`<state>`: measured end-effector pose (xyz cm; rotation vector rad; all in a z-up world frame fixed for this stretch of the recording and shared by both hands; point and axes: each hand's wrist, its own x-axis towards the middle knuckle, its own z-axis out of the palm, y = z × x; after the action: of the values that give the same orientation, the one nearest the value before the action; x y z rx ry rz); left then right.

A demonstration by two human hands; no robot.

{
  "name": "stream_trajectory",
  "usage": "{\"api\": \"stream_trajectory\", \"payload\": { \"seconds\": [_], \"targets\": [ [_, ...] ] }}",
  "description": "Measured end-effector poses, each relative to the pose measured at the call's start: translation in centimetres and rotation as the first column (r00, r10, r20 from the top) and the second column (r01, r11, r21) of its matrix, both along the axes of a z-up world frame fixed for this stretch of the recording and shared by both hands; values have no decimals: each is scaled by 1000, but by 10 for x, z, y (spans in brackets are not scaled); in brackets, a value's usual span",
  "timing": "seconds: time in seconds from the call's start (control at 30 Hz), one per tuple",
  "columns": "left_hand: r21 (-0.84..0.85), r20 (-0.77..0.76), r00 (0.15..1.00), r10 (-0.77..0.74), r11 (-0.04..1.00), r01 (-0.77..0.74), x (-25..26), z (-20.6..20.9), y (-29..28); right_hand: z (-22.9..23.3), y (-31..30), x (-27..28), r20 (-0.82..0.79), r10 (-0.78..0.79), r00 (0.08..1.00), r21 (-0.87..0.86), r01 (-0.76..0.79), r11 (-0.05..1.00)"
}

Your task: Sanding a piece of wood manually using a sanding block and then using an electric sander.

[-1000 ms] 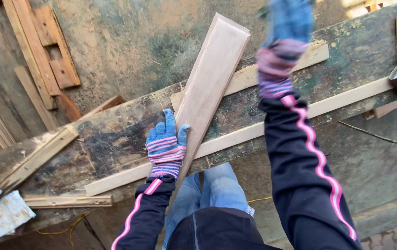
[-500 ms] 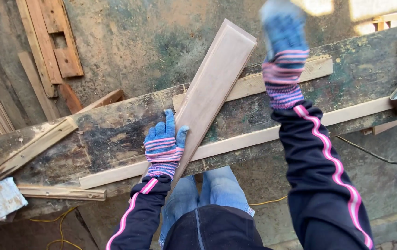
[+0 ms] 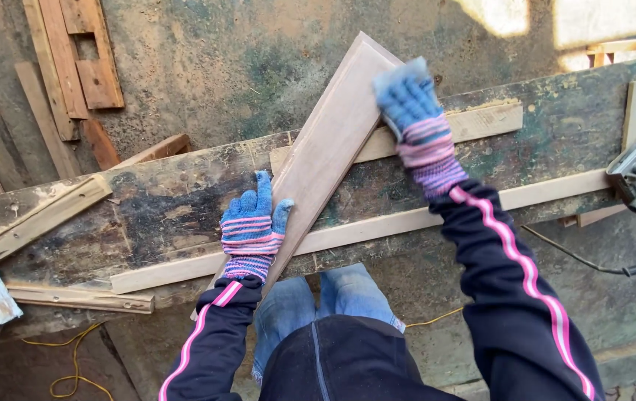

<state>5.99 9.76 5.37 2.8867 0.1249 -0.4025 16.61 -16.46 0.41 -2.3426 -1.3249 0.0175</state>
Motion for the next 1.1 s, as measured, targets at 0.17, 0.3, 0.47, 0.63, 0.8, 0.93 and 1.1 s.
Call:
{"api": "stream_trajectory", "payload": {
  "seconds": [0.17, 0.3, 0.47, 0.63, 0.8, 0.93, 1.1],
  "targets": [
    [-9, 39, 999, -3, 1000, 4, -1, -4, 0, -20, 0, 2, 96, -21, 995, 71, 14, 997],
    [4, 25, 999, -30, 1000, 30, -5, -7, 1, -109, -24, 19, 112, -179, 977, 1, 180, 984],
    [-25, -16, 1000, -4, 1000, 4, 0, 0, 2, -42, -19, 49, 491, -173, 854, -420, 406, 812],
    [12, 48, 999, -11, 1000, 11, -3, -7, 2, -17, 30, -46, 62, -93, 994, 237, 76, 969],
    [-12, 14, 1000, 6, 1000, -5, 1, -1, 0, -111, -59, 52, 536, 18, 844, -486, 291, 824],
    [-10, 17, 1000, 23, 1000, -22, 1, -4, -1, -20, 9, 23, 440, -248, 863, -414, 440, 796],
    [8, 8, 1000, 5, 1000, -5, -2, -10, 2, -38, 25, -56, 48, -36, 998, 121, 30, 992]
  ]
}}
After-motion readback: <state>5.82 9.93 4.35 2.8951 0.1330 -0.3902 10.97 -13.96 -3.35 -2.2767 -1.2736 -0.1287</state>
